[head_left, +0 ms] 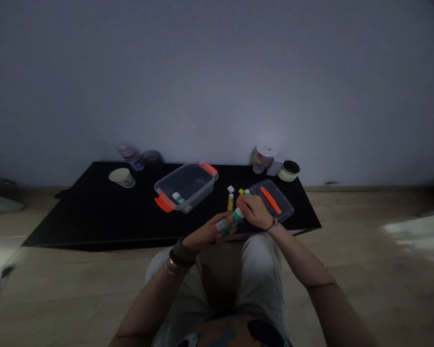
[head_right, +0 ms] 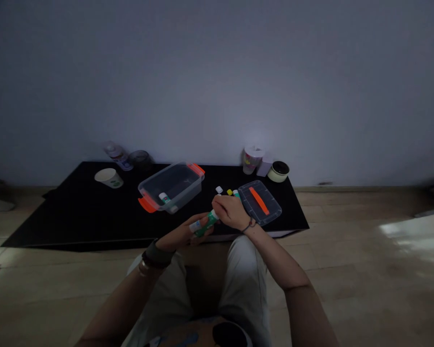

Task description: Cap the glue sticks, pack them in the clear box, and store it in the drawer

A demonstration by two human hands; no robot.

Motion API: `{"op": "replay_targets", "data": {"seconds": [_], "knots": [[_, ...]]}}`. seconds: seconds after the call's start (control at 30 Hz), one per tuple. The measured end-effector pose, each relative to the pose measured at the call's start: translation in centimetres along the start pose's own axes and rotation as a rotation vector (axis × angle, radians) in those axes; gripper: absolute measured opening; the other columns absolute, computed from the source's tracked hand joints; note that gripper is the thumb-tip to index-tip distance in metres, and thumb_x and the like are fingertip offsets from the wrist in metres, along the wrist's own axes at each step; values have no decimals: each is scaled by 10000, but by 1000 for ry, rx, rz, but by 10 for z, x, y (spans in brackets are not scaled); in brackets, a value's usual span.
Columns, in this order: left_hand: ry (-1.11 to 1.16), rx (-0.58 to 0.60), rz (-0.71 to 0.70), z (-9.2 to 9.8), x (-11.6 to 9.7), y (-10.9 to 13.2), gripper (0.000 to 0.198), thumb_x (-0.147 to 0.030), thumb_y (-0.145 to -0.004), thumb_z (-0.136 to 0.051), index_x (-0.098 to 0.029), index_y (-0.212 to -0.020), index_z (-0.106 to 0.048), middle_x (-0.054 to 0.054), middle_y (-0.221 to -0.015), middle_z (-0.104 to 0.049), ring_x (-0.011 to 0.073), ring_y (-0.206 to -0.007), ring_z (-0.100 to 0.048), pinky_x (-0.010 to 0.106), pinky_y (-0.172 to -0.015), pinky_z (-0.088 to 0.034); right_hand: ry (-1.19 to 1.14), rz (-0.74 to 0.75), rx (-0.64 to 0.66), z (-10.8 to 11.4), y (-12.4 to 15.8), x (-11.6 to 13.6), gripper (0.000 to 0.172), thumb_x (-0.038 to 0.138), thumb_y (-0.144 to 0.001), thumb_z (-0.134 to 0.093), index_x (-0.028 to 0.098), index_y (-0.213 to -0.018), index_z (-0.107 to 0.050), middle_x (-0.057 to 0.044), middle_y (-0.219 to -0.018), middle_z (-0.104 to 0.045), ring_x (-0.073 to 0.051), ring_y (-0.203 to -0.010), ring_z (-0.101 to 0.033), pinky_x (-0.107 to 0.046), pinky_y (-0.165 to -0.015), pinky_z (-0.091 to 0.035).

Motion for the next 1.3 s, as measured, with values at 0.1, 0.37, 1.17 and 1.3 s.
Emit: {"op": "replay_targets", "data": {"seconds": [0.1,0.37,1.17,1.3], "knots": [[-207,-151,-76,11,-3,-2,521,-641,-896,-510,-167,-1105,-568,-34,-674,-480,63,-461,-362,206,-436,-271,100,-98,24,-6,-4,-12,369,341,-1015,-303,218,-713,-476,-4,-630,-527,-135,-574,-488,-258,-597,-325],[-517,-414,-105,46,-4,-9,441,-586,-871,-570,-184,-1047,-607,-6,-679,-532,108,-505,-444,237,-494,-322,161,-396,22,-28,-5,-58,358,340,-1029,-339,210,-765,-541,2,-658,-552,-138,-610,-521,-251,-580,-291],[-626,-396,-128,37,-1,-10,426,-544,-960,-413,-175,-1127,-545,9,-757,-572,114,-551,-519,227,-535,-392,336,-250,53,-19,-22,-40,331,285,-984,-416,195,-698,-557,-10,-644,-589,-128,-602,-527,-254,-600,-274],[-1120,-600,-118,47,-3,-7,379,-387,-959,-475,-184,-1273,-537,109,-1009,-685,235,-903,-667,311,-745,-490,539,-498,78,-25,-17,-57,295,312,-983,-441,205,-800,-646,-30,-706,-671,-146,-637,-577,-272,-577,-221]]}}
Point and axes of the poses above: each hand's wrist, its own y-axis away from the middle knuckle, its own z-axis out of the back of the hand, x = y × z, the point moved 9 cm from there along -y, towards the middle knuckle
